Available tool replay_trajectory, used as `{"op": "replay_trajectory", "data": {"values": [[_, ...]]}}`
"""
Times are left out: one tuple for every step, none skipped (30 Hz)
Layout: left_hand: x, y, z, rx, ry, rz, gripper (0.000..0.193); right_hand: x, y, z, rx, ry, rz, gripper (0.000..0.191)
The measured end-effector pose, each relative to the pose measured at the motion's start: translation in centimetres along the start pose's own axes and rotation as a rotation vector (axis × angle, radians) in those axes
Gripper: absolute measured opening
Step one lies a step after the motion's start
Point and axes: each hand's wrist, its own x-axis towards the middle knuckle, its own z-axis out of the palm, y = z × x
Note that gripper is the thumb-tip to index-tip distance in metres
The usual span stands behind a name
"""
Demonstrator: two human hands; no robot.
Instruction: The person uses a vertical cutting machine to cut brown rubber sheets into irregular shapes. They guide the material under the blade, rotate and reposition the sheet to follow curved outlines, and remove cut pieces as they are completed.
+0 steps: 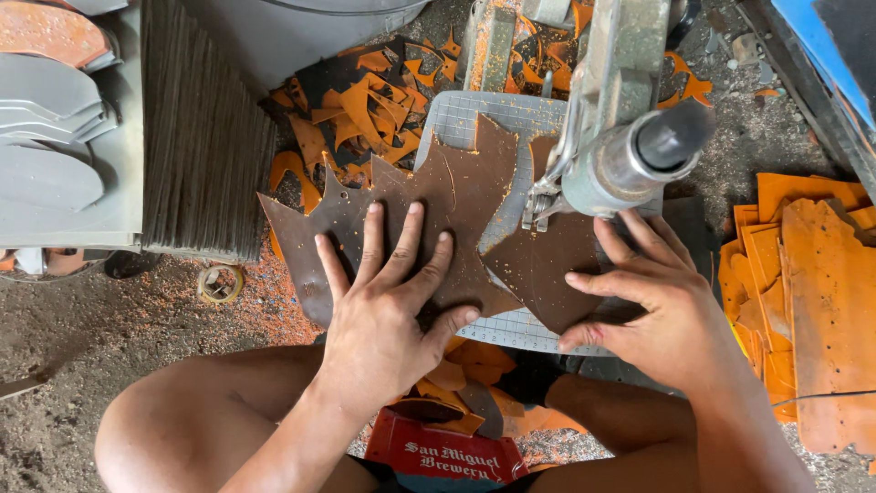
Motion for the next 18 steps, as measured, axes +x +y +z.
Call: {"op": "replay_trajectory", "data": {"values": [[0.2, -0.2, 0.0, 0.002, -0.007, 0.005, 0.075, 0.0, 0.0, 0.0, -0.002, 0.003, 0.004, 0.061], [0.2, -0.3, 0.0, 0.002, -0.014, 0.006, 0.075, 0.0, 0.0, 0.1, -0.003, 0.004, 0.009, 0.062], [0.4, -0.4, 0.0, 0.003, -0.02, 0.007, 0.075, -0.1, 0.0, 0.1, -0.004, 0.004, 0.014, 0.063], [0.6, -0.5, 0.0, 0.005, -0.024, 0.009, 0.075, 0.0, 0.0, 0.2, 0.001, 0.009, 0.014, 0.063], [0.7, -0.7, 0.0, 0.003, -0.023, 0.016, 0.075, 0.0, 0.0, 0.2, 0.007, 0.015, 0.016, 0.063], [0.9, -0.8, 0.0, 0.0, -0.024, 0.023, 0.075, 0.0, 0.0, 0.3, 0.013, 0.02, 0.019, 0.063], [1.0, -0.9, -0.1, -0.002, -0.023, 0.029, 0.075, 0.0, 0.0, 0.3, 0.003, 0.017, 0.013, 0.063], [1.2, -1.0, -0.2, -0.008, -0.026, 0.036, 0.075, 0.0, 0.1, 0.3, -0.005, 0.016, 0.006, 0.063], [1.4, -1.2, -0.2, -0.014, -0.029, 0.044, 0.075, 0.1, 0.1, 0.3, -0.015, 0.015, 0.0, 0.064], [1.6, -1.3, -0.2, -0.022, -0.032, 0.051, 0.075, 0.1, 0.0, 0.4, -0.021, 0.015, 0.002, 0.064], [1.8, -1.4, -0.3, -0.02, -0.036, 0.056, 0.075, 0.1, 0.0, 0.4, -0.028, 0.015, 0.006, 0.064], [2.0, -1.5, -0.3, -0.018, -0.039, 0.061, 0.075, 0.1, 0.0, 0.4, -0.035, 0.014, 0.008, 0.064], [2.1, -1.6, -0.3, -0.016, -0.041, 0.065, 0.076, 0.1, 0.0, 0.5, -0.04, 0.015, 0.009, 0.064], [2.2, -1.8, -0.4, -0.017, -0.048, 0.067, 0.076, 0.1, 0.0, 0.5, -0.046, 0.016, 0.01, 0.065], [2.3, -1.9, -0.4, -0.018, -0.054, 0.069, 0.076, 0.2, 0.0, 0.5, -0.051, 0.017, 0.011, 0.065], [2.4, -2.0, -0.4, -0.021, -0.06, 0.07, 0.076, 0.2, 0.0, 0.5, -0.048, 0.022, 0.008, 0.065], [2.5, -2.0, -0.4, -0.018, -0.062, 0.073, 0.076, 0.2, 0.0, 0.6, -0.044, 0.027, 0.006, 0.065], [2.6, -2.1, -0.5, -0.015, -0.065, 0.077, 0.076, 0.2, 0.0, 0.6, -0.04, 0.033, 0.005, 0.065]]}}
